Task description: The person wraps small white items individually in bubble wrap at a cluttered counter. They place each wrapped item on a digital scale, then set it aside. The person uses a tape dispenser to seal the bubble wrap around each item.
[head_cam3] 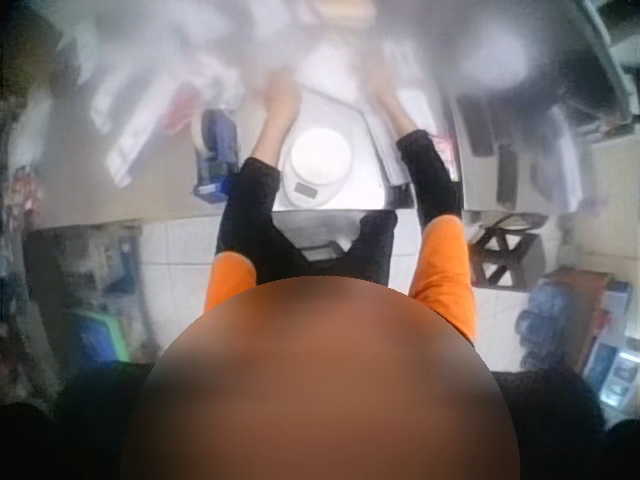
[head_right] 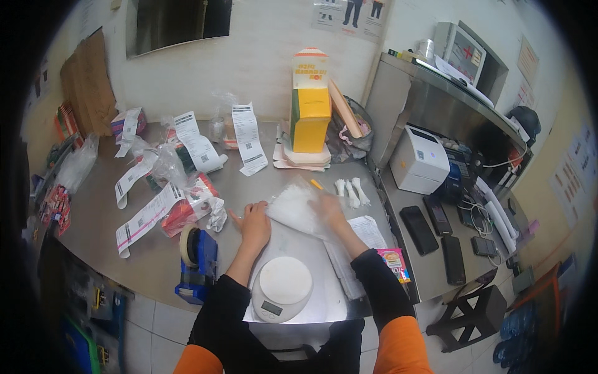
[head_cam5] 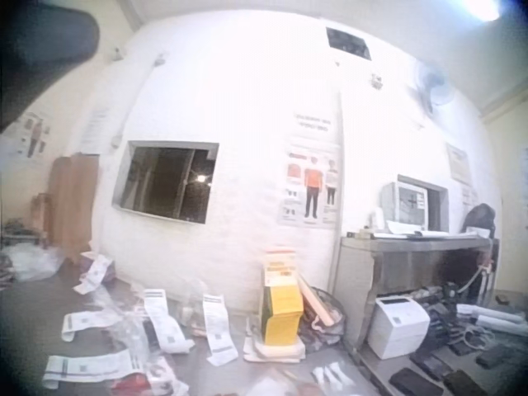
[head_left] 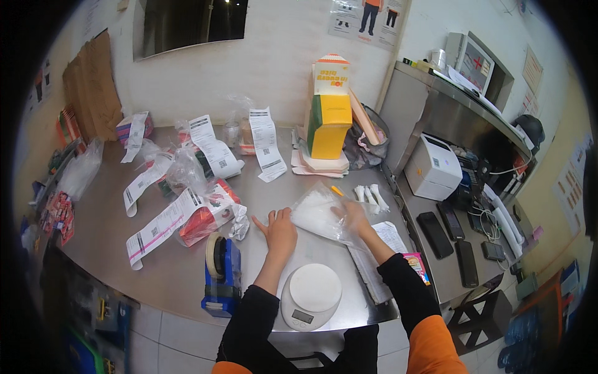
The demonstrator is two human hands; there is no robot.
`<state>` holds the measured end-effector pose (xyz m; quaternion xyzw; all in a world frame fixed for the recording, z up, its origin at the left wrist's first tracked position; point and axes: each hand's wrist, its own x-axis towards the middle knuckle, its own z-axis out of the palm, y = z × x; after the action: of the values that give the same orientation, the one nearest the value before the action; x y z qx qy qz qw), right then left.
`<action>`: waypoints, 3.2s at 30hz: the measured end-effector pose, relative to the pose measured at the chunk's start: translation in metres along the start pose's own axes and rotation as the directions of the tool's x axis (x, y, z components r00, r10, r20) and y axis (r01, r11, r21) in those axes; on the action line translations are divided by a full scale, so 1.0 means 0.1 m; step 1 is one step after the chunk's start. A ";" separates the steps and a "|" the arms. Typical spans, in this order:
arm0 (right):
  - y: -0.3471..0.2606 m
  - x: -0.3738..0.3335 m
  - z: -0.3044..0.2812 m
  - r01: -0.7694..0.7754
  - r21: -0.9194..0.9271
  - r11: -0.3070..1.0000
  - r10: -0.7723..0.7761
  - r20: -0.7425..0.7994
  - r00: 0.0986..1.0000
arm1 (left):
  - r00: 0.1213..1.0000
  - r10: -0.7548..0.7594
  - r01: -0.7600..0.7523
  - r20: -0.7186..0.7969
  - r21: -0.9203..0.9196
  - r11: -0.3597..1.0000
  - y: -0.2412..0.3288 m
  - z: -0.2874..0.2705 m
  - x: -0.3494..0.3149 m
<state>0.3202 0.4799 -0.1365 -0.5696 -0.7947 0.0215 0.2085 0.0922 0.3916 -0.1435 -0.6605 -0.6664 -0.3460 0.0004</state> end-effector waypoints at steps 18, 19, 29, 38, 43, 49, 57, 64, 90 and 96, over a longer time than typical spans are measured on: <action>-0.03 -0.13 -0.27 -0.085 0.047 0.995 0.074 0.192 0.979 | 0.870 0.450 -0.392 0.202 -0.271 0.879 0.26 -0.24 -0.03; 0.01 -0.13 -0.28 -0.071 0.061 0.996 0.057 0.212 0.976 | 0.871 0.450 -0.389 0.198 -0.281 0.877 0.26 -0.24 -0.04; 0.15 -0.33 -0.50 -0.443 0.591 0.674 0.196 0.436 0.879 | 0.870 0.449 -0.390 0.205 -0.273 0.880 0.25 -0.22 -0.05; -0.04 -0.44 -0.59 -0.618 0.689 0.377 0.337 0.520 0.785 | 0.865 0.447 -0.382 0.226 -0.280 0.881 0.23 -0.18 -0.06; 0.07 -0.66 -0.88 -0.686 0.671 0.281 0.304 0.616 0.727 | 0.866 0.441 -0.381 0.237 -0.260 0.887 0.23 -0.17 -0.06; 0.22 -1.24 -1.28 -0.724 0.665 0.185 0.271 0.673 0.688 | 0.884 0.441 -0.390 0.158 -0.273 0.879 0.28 -0.24 -0.03; 0.20 -1.54 -1.16 -0.318 0.947 0.055 0.414 0.268 0.870 | 0.890 0.456 -0.416 0.003 -0.405 0.814 0.61 -0.73 -0.23; -0.37 -1.30 -1.29 -0.022 0.986 0.166 0.112 0.003 0.994 | 0.929 0.247 0.216 0.275 -0.946 0.243 1.46 -0.73 -0.55; -1.09 -1.10 -1.77 0.039 0.913 -0.406 0.027 -0.031 0.999 | 0.648 0.143 0.683 0.748 -0.488 -0.543 1.55 -0.92 -0.58; -1.36 -1.12 -1.67 0.134 0.928 -0.347 0.087 -0.111 0.990 | 0.716 0.127 0.544 0.686 -0.436 -0.717 1.80 -0.88 -0.59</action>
<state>0.2874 0.2955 0.0185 -0.1369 -0.4312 0.6216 0.6395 0.2180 0.2786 -0.0205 -0.0652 -0.1285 -0.5629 -0.8139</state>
